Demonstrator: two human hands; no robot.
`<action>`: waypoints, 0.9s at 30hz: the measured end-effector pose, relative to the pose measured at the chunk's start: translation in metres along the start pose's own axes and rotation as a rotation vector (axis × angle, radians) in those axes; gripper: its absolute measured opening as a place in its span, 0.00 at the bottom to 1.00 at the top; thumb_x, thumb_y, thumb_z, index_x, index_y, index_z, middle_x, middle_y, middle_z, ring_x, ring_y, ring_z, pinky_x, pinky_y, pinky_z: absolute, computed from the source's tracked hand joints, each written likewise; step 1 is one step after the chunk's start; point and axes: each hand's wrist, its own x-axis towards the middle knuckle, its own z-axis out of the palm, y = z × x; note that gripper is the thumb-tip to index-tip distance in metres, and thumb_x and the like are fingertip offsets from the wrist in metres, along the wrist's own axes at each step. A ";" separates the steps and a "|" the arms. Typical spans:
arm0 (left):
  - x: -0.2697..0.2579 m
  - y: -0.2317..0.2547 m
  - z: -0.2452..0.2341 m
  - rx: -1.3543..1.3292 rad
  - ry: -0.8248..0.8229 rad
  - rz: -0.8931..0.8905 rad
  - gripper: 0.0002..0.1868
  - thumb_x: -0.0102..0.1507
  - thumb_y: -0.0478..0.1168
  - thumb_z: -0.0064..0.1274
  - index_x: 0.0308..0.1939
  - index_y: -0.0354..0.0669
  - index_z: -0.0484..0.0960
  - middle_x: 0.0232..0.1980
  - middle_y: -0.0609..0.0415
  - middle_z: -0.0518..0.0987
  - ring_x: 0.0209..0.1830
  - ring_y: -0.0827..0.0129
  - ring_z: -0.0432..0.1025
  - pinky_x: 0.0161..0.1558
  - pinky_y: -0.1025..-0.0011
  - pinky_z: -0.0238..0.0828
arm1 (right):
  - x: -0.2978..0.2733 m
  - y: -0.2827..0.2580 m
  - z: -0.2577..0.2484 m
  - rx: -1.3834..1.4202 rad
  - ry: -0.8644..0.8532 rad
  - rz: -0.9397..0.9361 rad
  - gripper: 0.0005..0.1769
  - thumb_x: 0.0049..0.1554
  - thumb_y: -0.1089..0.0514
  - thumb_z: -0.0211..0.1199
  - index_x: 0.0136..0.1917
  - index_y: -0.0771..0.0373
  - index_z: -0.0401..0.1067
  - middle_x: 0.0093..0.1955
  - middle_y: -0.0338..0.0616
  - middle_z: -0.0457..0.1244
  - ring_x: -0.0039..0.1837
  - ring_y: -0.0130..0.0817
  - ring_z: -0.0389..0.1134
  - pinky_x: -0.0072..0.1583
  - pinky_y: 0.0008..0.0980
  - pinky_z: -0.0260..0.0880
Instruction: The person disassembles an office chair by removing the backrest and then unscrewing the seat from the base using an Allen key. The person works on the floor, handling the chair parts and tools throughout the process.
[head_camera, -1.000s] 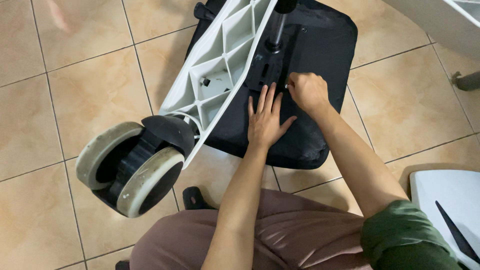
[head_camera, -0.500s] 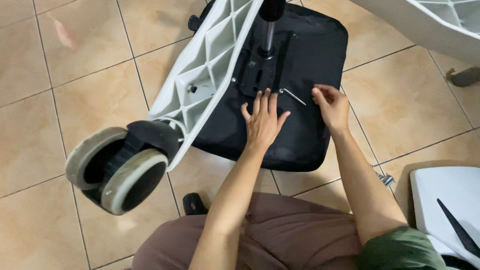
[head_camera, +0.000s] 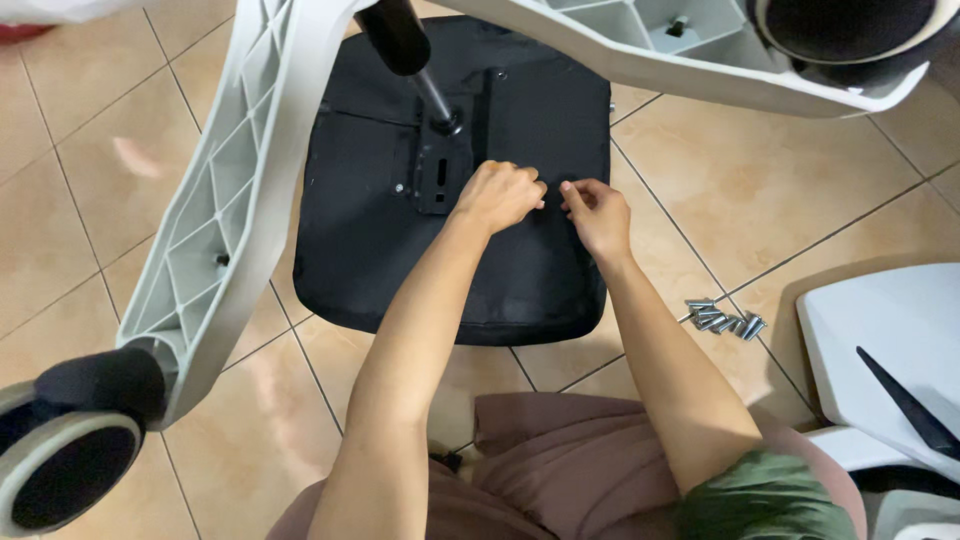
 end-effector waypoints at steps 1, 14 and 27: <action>0.002 -0.001 -0.001 0.014 -0.005 0.011 0.12 0.60 0.51 0.60 0.32 0.48 0.87 0.37 0.55 0.84 0.36 0.61 0.81 0.35 0.63 0.79 | 0.002 0.000 -0.001 -0.008 -0.007 0.005 0.16 0.62 0.48 0.66 0.48 0.64 0.80 0.35 0.38 0.70 0.36 0.23 0.69 0.41 0.23 0.69; 0.034 -0.029 0.009 -0.080 0.199 -0.644 0.11 0.55 0.36 0.61 0.42 0.42 0.84 0.42 0.49 0.81 0.35 0.51 0.80 0.34 0.56 0.77 | 0.003 0.000 -0.006 0.070 -0.069 0.071 0.14 0.60 0.51 0.67 0.47 0.65 0.78 0.37 0.40 0.71 0.38 0.24 0.72 0.43 0.24 0.72; -0.087 -0.062 -0.022 0.157 0.172 -0.287 0.06 0.65 0.42 0.56 0.36 0.45 0.82 0.40 0.57 0.78 0.46 0.63 0.74 0.49 0.65 0.73 | -0.007 -0.007 -0.004 -0.058 -0.030 -0.034 0.14 0.58 0.51 0.71 0.48 0.64 0.79 0.39 0.41 0.72 0.41 0.25 0.74 0.47 0.25 0.74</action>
